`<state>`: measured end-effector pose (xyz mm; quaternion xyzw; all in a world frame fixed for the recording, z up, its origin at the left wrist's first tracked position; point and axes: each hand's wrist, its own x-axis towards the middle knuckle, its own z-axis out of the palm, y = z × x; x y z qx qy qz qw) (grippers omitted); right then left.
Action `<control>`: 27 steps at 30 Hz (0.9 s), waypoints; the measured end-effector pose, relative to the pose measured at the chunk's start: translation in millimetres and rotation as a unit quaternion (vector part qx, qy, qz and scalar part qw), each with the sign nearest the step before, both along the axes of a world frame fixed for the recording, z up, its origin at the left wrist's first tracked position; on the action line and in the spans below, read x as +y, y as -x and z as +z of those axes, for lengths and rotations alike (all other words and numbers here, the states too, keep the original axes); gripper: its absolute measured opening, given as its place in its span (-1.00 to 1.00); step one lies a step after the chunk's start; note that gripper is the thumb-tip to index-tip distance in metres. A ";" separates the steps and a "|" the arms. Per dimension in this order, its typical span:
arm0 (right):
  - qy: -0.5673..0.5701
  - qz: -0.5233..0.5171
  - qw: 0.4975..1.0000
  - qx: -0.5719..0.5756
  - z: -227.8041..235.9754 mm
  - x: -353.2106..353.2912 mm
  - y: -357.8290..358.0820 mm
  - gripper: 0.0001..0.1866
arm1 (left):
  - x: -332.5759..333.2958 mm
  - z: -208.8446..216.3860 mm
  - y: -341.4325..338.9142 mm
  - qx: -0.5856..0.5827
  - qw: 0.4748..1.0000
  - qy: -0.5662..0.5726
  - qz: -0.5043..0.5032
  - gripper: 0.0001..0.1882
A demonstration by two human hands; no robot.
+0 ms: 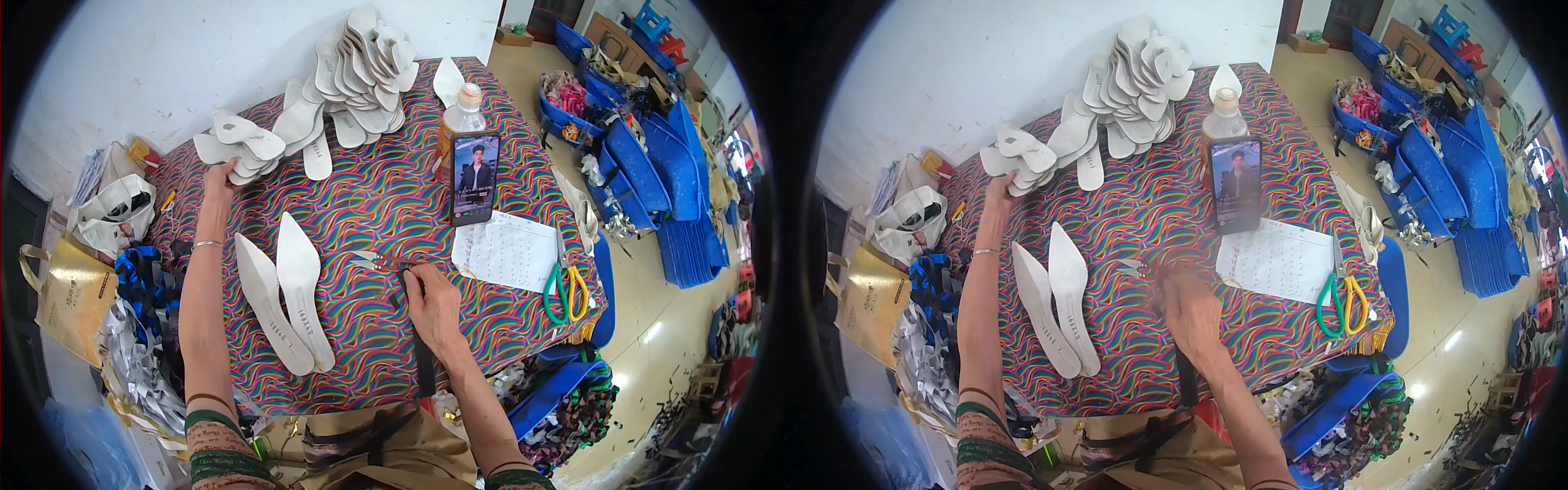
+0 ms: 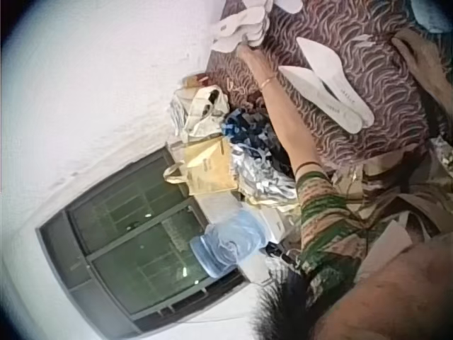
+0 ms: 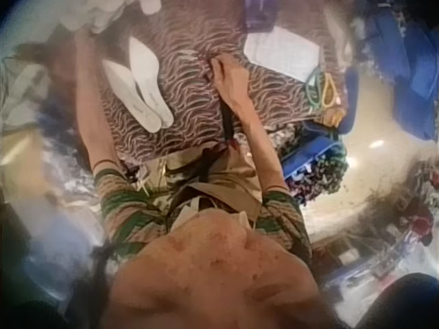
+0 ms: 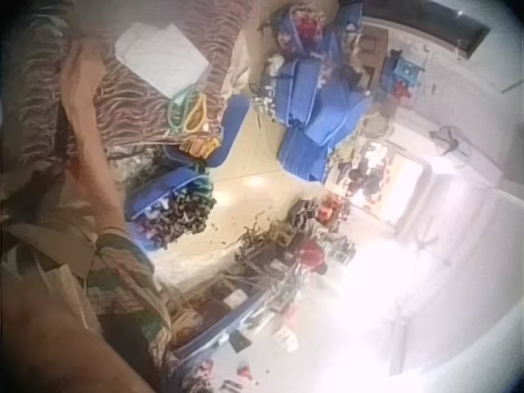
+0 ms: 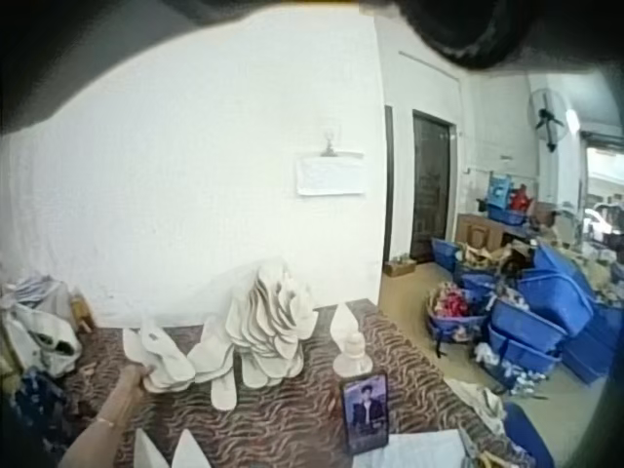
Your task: The person assembles white shoe insoles by attaching brown straps to them. They pick up an insole, align a strap along the edge, and press it down to secure it. The process is repeated for multiple insoles, with the person occasionally adjusting the strap or the insole position on the table.
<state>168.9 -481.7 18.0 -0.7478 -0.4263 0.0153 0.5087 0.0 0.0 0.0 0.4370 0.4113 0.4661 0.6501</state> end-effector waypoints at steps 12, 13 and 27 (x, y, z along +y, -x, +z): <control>0.038 0.007 0.998 0.041 12.8 -2.7 -0.2 -0.95 | -33.3 78.9 17.7 0.323 0.890 -0.239 0.217 -0.74; 0.041 0.013 0.998 0.043 12.7 -1.6 1.8 -0.95 | -21.7 74.2 30.7 0.220 0.925 -0.172 0.256 -0.71; 0.037 -0.005 0.992 0.117 16.0 -2.9 -2.5 -0.86 | -134.4 106.5 75.5 -0.032 0.992 -0.109 0.058 -0.65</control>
